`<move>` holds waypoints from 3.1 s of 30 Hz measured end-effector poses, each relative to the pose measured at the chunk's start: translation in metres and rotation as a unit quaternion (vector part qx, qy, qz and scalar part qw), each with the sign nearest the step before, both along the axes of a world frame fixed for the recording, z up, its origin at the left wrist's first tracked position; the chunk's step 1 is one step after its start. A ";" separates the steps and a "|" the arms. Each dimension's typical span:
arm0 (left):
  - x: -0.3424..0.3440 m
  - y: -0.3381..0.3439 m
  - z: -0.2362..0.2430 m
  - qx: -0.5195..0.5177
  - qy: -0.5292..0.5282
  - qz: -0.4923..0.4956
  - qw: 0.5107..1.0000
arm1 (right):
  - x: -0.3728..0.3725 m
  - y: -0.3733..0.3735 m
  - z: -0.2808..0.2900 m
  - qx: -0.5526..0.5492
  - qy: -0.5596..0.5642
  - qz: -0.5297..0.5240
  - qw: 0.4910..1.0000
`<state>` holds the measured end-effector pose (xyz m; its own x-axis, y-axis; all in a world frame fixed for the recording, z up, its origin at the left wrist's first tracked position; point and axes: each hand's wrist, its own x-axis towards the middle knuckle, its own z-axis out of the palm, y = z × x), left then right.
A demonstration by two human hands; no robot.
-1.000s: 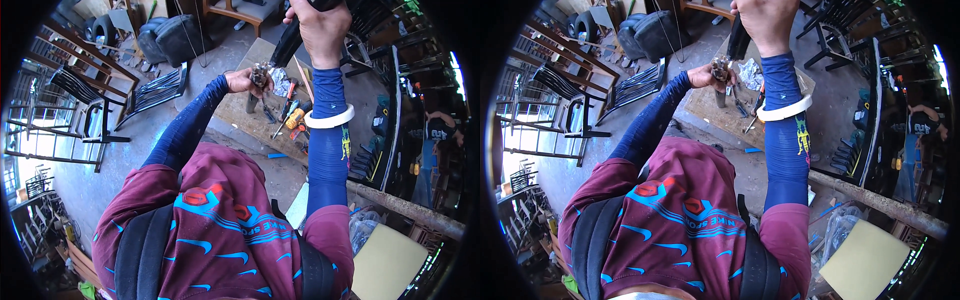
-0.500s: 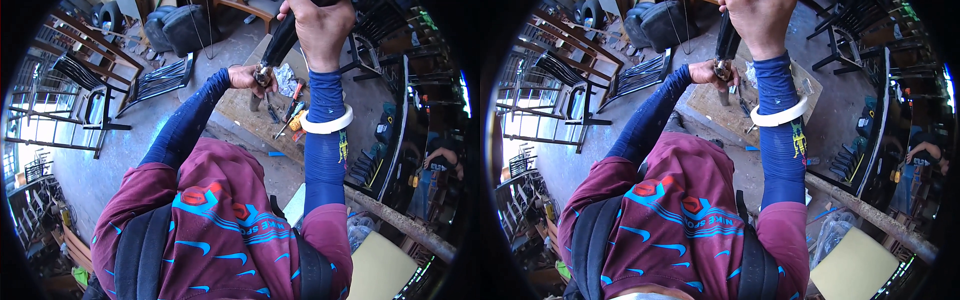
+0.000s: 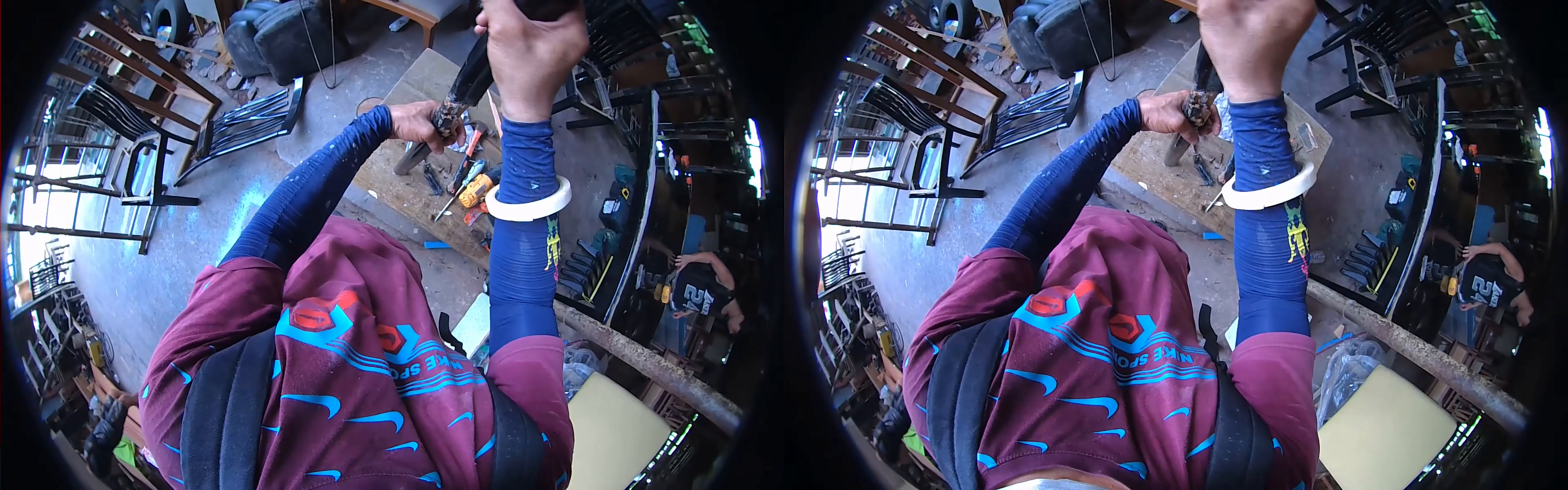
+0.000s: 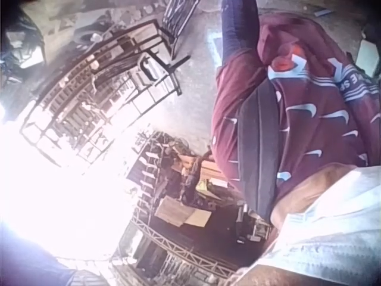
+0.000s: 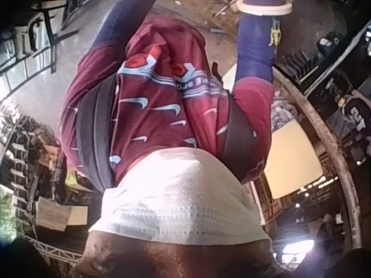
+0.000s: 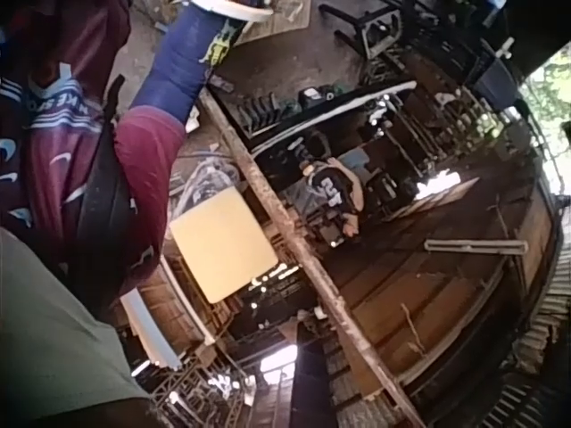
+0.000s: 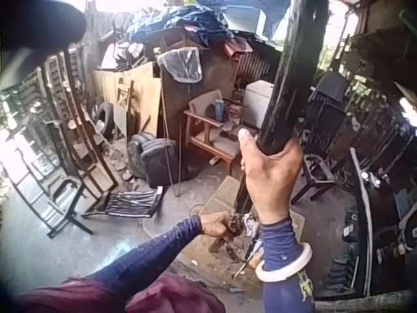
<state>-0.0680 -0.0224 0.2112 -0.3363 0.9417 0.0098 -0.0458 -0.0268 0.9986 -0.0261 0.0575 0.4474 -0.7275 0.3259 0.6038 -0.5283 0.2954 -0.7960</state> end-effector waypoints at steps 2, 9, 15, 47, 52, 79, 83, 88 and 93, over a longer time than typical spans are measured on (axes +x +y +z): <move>0.002 0.004 0.005 -0.009 0.013 0.006 1.000 | -0.003 0.015 -0.005 0.041 0.031 -0.008 0.999; 0.006 0.010 0.016 -0.050 0.012 0.002 0.999 | -0.002 0.018 0.000 0.021 0.017 0.018 0.999; 0.036 -0.002 0.039 0.167 -0.044 0.227 0.958 | -0.006 0.018 -0.003 0.049 0.017 -0.070 0.996; 0.092 0.045 0.022 0.133 0.284 0.427 0.848 | 0.026 0.021 0.006 0.043 0.007 -0.033 0.999; 0.084 0.041 0.022 0.137 0.272 0.406 0.862 | 0.021 0.038 0.012 -0.015 -0.094 0.133 0.986; 0.028 -0.011 0.021 0.036 0.146 0.343 0.927 | -0.002 -0.009 -0.016 0.002 0.107 0.050 0.993; 0.027 -0.013 0.016 0.084 0.136 0.333 0.929 | -0.007 -0.019 -0.017 0.021 0.143 0.053 0.988; 0.019 -0.039 0.023 0.093 0.072 0.248 0.962 | 0.004 -0.029 -0.007 0.059 0.036 0.047 0.997; -0.002 -0.050 0.021 0.037 0.151 0.162 0.974 | -0.001 -0.023 -0.001 0.164 0.010 0.139 0.977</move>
